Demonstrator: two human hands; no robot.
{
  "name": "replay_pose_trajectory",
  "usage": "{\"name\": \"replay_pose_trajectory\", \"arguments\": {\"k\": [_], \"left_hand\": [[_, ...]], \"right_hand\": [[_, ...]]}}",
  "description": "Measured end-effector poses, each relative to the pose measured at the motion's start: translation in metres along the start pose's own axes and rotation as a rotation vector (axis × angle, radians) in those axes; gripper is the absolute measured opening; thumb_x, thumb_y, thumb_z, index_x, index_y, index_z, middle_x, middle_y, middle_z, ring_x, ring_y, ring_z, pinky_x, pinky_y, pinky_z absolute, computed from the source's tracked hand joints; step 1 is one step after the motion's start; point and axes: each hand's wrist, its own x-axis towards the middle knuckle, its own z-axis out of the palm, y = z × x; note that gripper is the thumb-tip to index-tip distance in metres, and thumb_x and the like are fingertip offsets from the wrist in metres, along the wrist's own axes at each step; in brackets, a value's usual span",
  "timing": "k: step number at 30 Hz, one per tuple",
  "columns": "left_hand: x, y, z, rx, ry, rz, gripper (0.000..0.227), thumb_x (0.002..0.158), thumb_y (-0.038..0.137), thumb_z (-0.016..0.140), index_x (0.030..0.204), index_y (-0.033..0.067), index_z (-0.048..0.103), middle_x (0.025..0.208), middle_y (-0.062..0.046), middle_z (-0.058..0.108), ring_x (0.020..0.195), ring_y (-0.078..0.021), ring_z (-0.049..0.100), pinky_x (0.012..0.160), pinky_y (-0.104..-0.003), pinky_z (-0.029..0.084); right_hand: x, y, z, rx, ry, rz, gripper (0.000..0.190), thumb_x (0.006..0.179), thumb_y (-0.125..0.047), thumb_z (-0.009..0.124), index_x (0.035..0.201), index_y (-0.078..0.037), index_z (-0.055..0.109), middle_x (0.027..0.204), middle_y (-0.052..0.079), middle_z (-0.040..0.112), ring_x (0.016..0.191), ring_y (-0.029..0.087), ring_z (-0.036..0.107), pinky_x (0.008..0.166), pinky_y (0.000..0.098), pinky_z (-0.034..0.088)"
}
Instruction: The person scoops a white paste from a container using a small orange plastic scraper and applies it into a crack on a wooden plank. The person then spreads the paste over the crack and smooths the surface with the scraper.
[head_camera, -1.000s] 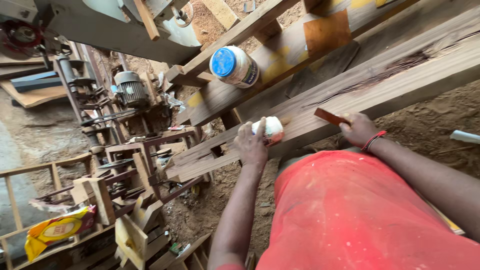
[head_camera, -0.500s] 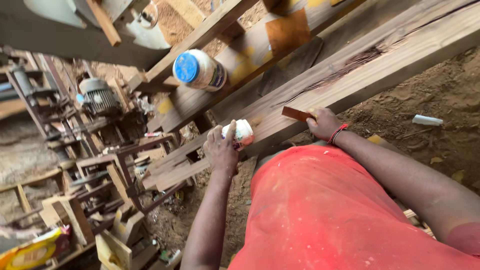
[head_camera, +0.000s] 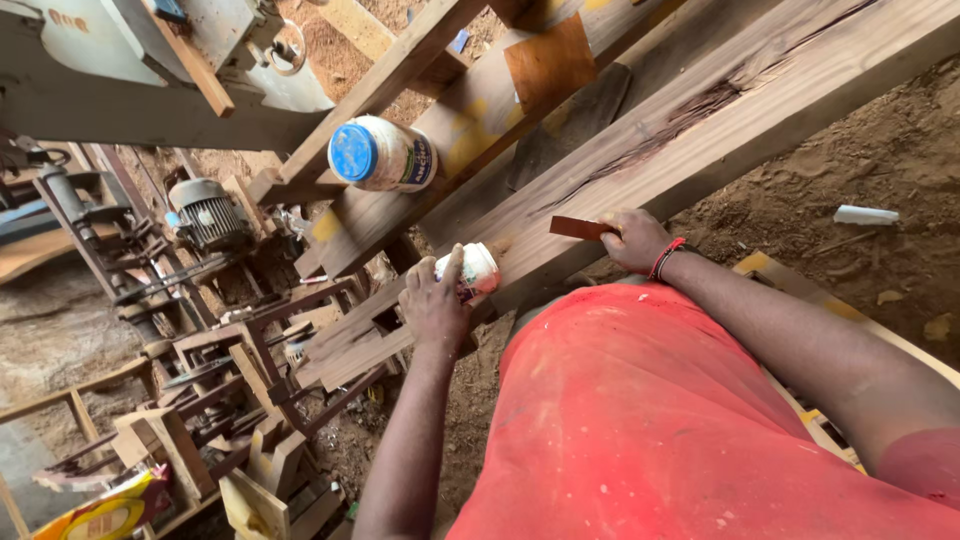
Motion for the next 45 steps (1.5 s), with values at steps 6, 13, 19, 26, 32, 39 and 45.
{"name": "replay_pose_trajectory", "arguments": {"k": [6, 13, 19, 26, 32, 39, 45], "left_hand": [[0.0, -0.009, 0.023, -0.067, 0.32, 0.15, 0.095, 0.066, 0.05, 0.091, 0.149, 0.0354, 0.048, 0.139, -0.014, 0.048, 0.129, -0.0347, 0.044, 0.094, -0.051, 0.045], [-0.007, -0.008, 0.034, -0.048, 0.257, 0.012, 0.091, 0.064, 0.042, 0.091, 0.146, 0.0358, 0.052, 0.136, -0.011, 0.051, 0.13, -0.0342, 0.046, 0.092, -0.053, 0.043], [-0.016, -0.012, 0.027, -0.006, 0.282, -0.025, 0.088, 0.069, 0.024, 0.085, 0.149, 0.038, 0.051, 0.139, -0.008, 0.051, 0.132, -0.0322, 0.046, 0.096, -0.051, 0.043], [-0.02, 0.0, 0.005, -0.057, 0.203, -0.063, 0.089, 0.067, 0.018, 0.084, 0.147, 0.0389, 0.05, 0.137, -0.008, 0.049, 0.132, -0.0321, 0.044, 0.099, -0.05, 0.041], [-0.012, 0.014, -0.009, 0.015, 0.011, -0.099, 0.094, 0.07, 0.007, 0.081, 0.151, 0.0373, 0.044, 0.14, -0.01, 0.045, 0.133, -0.03, 0.041, 0.098, -0.046, 0.039], [-0.012, 0.025, -0.01, -0.005, 0.046, -0.079, 0.091, 0.074, 0.009, 0.082, 0.152, 0.038, 0.045, 0.142, -0.009, 0.044, 0.136, -0.0292, 0.041, 0.099, -0.046, 0.039], [-0.012, 0.022, -0.009, -0.015, -0.013, -0.148, 0.097, 0.067, 0.02, 0.09, 0.15, 0.0396, 0.043, 0.145, -0.009, 0.042, 0.136, -0.032, 0.038, 0.103, -0.05, 0.038]], "right_hand": [[0.005, 0.021, 0.012, -0.111, -0.028, -0.07, 0.026, 0.085, -0.027, 0.065, 0.105, -0.013, 0.074, 0.091, 0.019, 0.071, 0.087, 0.041, 0.068, 0.08, 0.052, 0.054], [0.007, 0.03, 0.004, -0.047, -0.063, -0.036, 0.035, 0.084, -0.027, 0.064, 0.114, -0.012, 0.075, 0.1, 0.02, 0.073, 0.096, 0.04, 0.07, 0.085, 0.051, 0.056], [0.011, 0.024, -0.007, -0.055, -0.121, -0.049, 0.035, 0.083, -0.028, 0.066, 0.113, -0.012, 0.075, 0.1, 0.02, 0.074, 0.096, 0.039, 0.07, 0.086, 0.0486, 0.056], [0.018, 0.014, -0.018, -0.035, -0.182, -0.068, 0.033, 0.082, -0.024, 0.067, 0.111, -0.009, 0.076, 0.096, 0.02, 0.074, 0.094, 0.039, 0.071, 0.085, 0.0484, 0.056], [0.021, 0.006, -0.029, 0.002, -0.176, -0.051, 0.035, 0.081, -0.022, 0.068, 0.112, -0.009, 0.076, 0.097, 0.02, 0.074, 0.093, 0.038, 0.071, 0.084, 0.0476, 0.055], [0.017, 0.006, -0.034, 0.023, -0.23, -0.009, 0.034, 0.082, -0.022, 0.067, 0.113, -0.009, 0.076, 0.097, 0.019, 0.075, 0.093, 0.037, 0.072, 0.085, 0.0462, 0.056], [0.022, 0.021, -0.026, 0.046, -0.168, -0.149, 0.032, 0.081, -0.022, 0.068, 0.109, -0.008, 0.076, 0.098, 0.019, 0.074, 0.094, 0.039, 0.069, 0.084, 0.0483, 0.055]]}}
